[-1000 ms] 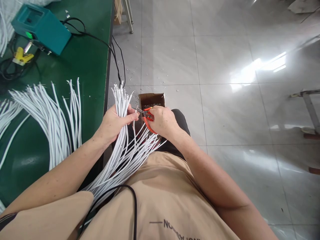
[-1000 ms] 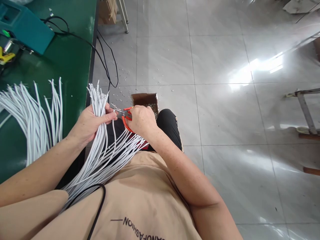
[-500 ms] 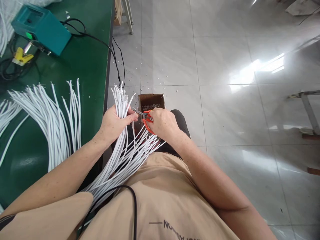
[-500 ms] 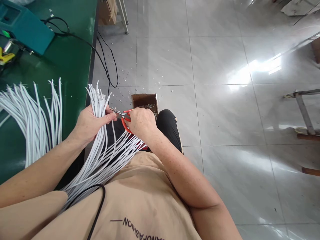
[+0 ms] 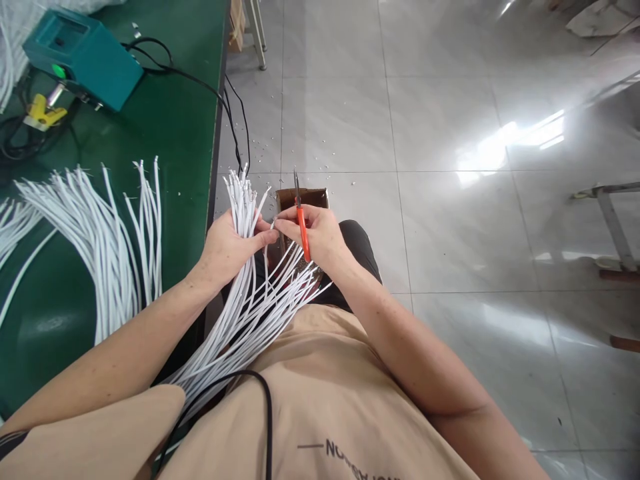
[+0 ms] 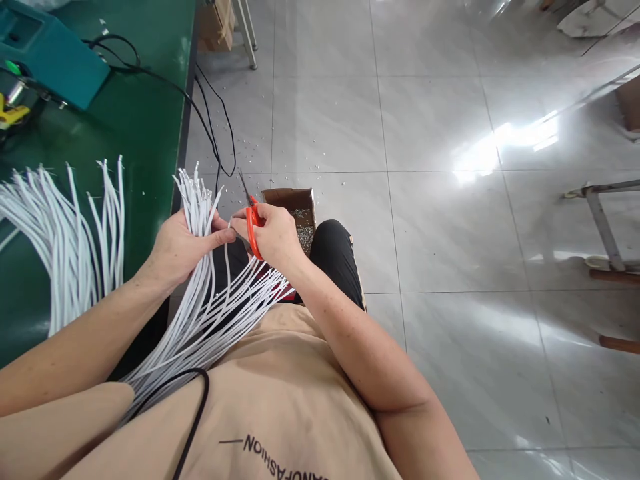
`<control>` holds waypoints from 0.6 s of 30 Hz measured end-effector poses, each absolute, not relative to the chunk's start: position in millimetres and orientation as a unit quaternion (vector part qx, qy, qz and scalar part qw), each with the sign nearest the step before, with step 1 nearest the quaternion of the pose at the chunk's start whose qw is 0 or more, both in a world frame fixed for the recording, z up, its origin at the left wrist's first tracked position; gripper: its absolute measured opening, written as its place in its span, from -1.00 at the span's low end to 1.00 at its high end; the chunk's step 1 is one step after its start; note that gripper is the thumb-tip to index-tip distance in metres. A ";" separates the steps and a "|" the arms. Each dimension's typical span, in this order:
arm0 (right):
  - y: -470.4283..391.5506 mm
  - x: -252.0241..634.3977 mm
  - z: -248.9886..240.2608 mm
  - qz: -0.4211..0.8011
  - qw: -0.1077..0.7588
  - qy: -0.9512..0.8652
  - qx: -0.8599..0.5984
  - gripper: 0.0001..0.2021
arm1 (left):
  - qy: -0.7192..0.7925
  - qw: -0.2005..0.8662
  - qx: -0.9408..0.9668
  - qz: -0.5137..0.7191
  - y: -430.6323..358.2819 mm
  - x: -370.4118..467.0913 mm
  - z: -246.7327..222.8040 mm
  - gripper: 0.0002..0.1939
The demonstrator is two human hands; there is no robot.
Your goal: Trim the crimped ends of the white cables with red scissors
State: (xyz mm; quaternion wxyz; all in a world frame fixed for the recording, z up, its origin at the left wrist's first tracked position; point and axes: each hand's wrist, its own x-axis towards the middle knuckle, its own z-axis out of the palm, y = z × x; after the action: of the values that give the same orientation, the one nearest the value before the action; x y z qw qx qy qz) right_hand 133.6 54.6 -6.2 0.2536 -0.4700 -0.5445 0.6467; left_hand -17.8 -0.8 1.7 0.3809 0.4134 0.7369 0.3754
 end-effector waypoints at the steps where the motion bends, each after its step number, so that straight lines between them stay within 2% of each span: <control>1: 53.9 131.2 -4.6 0.660 0.260 -0.523 -0.473 -0.82 | 0.740 0.379 0.414 0.371 -0.6 -17.5 2.4 -0.69; 6: 50.1 125.5 -4.3 0.684 0.302 -0.450 -0.489 -0.92 | 0.751 0.365 0.423 0.352 0.5 -14.8 5.2 -0.73; 9: 48.4 124.8 -10.8 0.719 0.314 -0.403 -0.471 -0.99 | 0.735 0.389 0.402 0.382 1.2 -14.9 1.0 -0.76; 13: 44.3 120.5 -20.1 0.778 0.327 -0.332 -0.421 -0.82 | 0.701 0.439 0.368 0.425 0.5 -15.7 -5.1 -0.77; 18: 35.4 110.2 -21.6 0.757 0.379 -0.284 -0.451 -0.83 | 0.738 0.323 0.445 0.392 -2.3 -15.7 -4.3 -0.88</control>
State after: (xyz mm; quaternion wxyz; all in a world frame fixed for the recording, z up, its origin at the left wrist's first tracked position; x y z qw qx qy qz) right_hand 110.2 35.4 -21.6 0.3786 -0.4510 -0.2838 0.7568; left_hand -15.7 -2.3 -4.3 0.3227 0.4446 0.7380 0.3918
